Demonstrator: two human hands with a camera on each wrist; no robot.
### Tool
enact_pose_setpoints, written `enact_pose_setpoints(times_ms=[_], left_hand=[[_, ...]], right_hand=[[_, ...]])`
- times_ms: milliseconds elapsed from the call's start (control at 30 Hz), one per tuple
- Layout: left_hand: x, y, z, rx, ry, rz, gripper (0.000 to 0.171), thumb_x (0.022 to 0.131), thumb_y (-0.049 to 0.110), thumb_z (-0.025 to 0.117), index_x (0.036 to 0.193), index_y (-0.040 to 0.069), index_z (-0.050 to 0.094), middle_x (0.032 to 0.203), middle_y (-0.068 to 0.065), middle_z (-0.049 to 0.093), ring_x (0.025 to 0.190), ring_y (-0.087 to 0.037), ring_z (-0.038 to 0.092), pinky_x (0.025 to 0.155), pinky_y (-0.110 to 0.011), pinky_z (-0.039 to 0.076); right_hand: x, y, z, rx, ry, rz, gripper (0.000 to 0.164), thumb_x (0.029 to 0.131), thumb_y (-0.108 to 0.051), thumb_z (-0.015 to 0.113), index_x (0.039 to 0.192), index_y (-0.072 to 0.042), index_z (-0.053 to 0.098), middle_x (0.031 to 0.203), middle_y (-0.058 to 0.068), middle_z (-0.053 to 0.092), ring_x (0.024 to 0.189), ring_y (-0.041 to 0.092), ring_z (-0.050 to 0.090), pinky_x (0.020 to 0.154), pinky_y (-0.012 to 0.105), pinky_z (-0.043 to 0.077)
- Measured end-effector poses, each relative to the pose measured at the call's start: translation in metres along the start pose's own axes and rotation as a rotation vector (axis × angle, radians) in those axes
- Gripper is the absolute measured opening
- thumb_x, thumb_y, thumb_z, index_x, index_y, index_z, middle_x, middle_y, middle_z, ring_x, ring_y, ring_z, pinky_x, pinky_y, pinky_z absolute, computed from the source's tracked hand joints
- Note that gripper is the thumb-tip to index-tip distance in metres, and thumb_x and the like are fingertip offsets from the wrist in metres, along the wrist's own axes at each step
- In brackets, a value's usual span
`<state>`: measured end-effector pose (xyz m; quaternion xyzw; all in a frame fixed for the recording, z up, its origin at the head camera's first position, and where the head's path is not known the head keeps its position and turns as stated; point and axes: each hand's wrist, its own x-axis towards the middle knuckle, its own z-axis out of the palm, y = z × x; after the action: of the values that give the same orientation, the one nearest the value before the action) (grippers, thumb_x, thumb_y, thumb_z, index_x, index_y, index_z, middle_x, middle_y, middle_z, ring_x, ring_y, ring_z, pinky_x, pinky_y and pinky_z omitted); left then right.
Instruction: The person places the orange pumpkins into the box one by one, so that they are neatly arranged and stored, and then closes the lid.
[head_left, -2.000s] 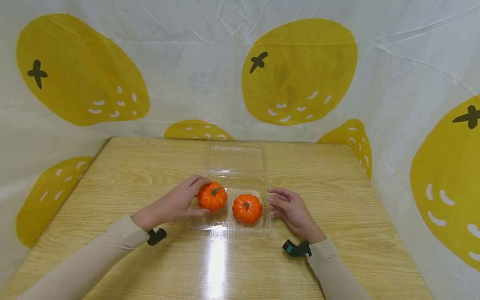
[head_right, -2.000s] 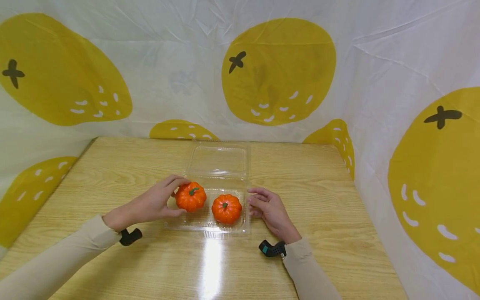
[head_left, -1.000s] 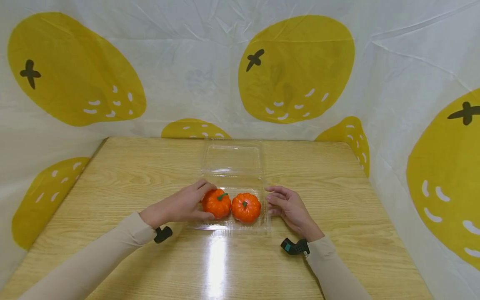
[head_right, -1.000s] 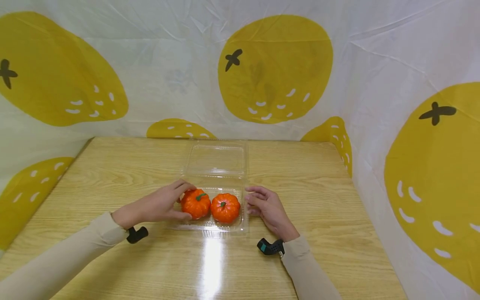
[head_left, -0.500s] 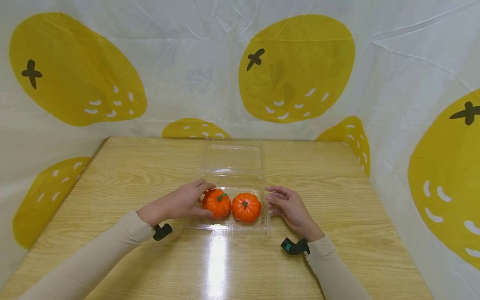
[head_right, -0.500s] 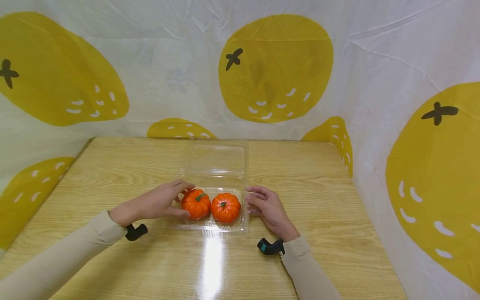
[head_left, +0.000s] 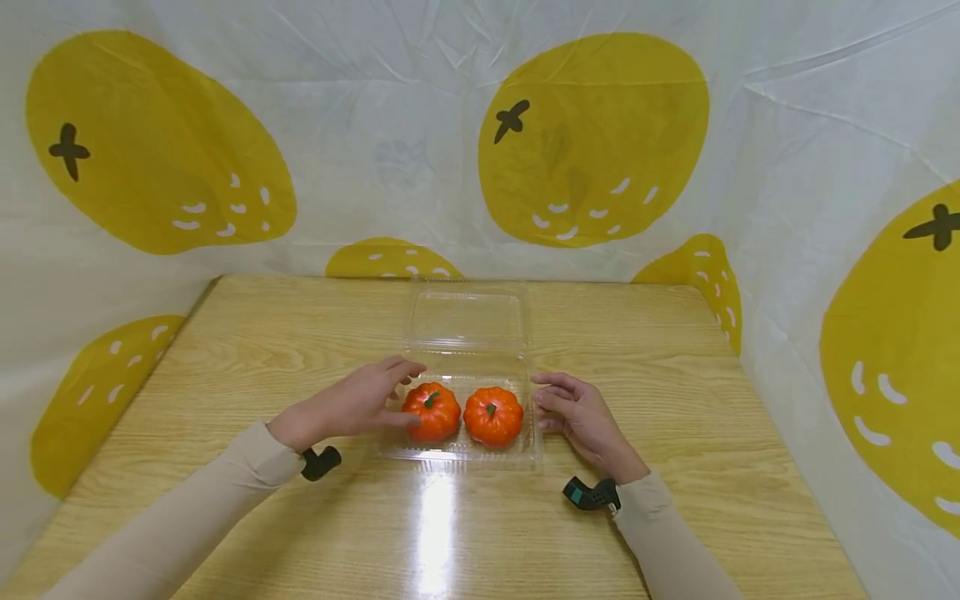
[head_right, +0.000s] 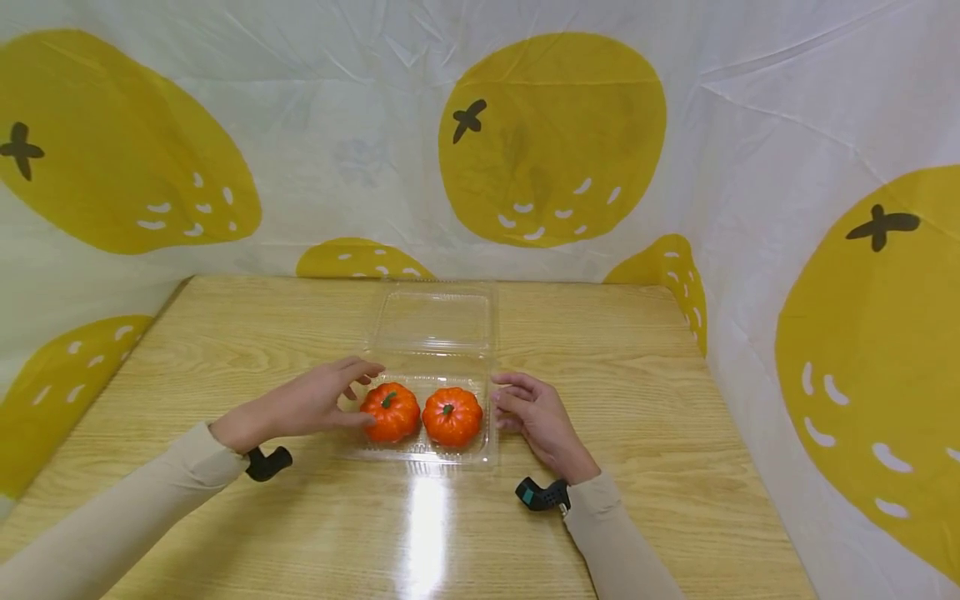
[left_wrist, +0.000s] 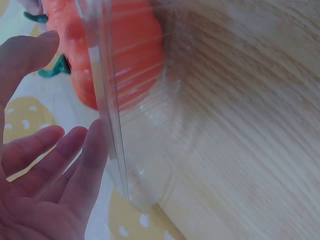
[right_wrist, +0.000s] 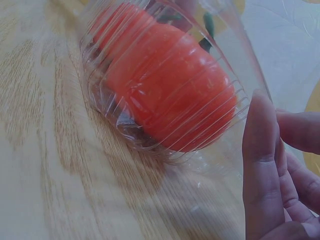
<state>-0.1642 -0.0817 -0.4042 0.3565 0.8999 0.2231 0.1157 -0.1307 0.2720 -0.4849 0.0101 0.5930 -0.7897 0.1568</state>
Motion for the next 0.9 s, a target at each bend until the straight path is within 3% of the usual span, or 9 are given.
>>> enact_pose_setpoints(times_ms=[433,667,900], left_hand=[[0.001,-0.016,-0.009,-0.032,0.111,-0.001,0.066,0.092,0.023,0.079,0.145,-0.004,0.051,0.135,-0.022,0.064,0.117,-0.037,0.068,0.09,-0.043,0.062],[0.005,-0.024,-0.016,-0.104,0.213,-0.053,0.063,0.093,0.023,0.078,0.146,-0.001,0.052,0.141,-0.022,0.062,0.117,-0.036,0.068,0.092,-0.046,0.062],[0.012,-0.038,-0.019,-0.146,0.261,-0.1,0.056,0.1,0.021,0.069,0.147,-0.001,0.05,0.141,-0.025,0.062,0.121,-0.039,0.068,0.096,-0.05,0.06]], right_hand=[[-0.001,0.001,0.0,-0.002,-0.002,0.0,0.043,0.101,-0.006,0.065,0.139,0.007,0.05,0.09,-0.005,0.073,0.076,0.007,0.07,0.066,0.023,0.063],[0.0,0.001,-0.001,-0.003,-0.012,0.001,0.042,0.101,-0.007,0.065,0.139,0.005,0.051,0.091,-0.004,0.073,0.076,0.007,0.07,0.067,0.023,0.063],[0.001,0.0,-0.002,-0.004,-0.017,-0.01,0.04,0.101,-0.007,0.066,0.137,0.004,0.053,0.091,-0.005,0.073,0.076,0.006,0.07,0.067,0.022,0.063]])
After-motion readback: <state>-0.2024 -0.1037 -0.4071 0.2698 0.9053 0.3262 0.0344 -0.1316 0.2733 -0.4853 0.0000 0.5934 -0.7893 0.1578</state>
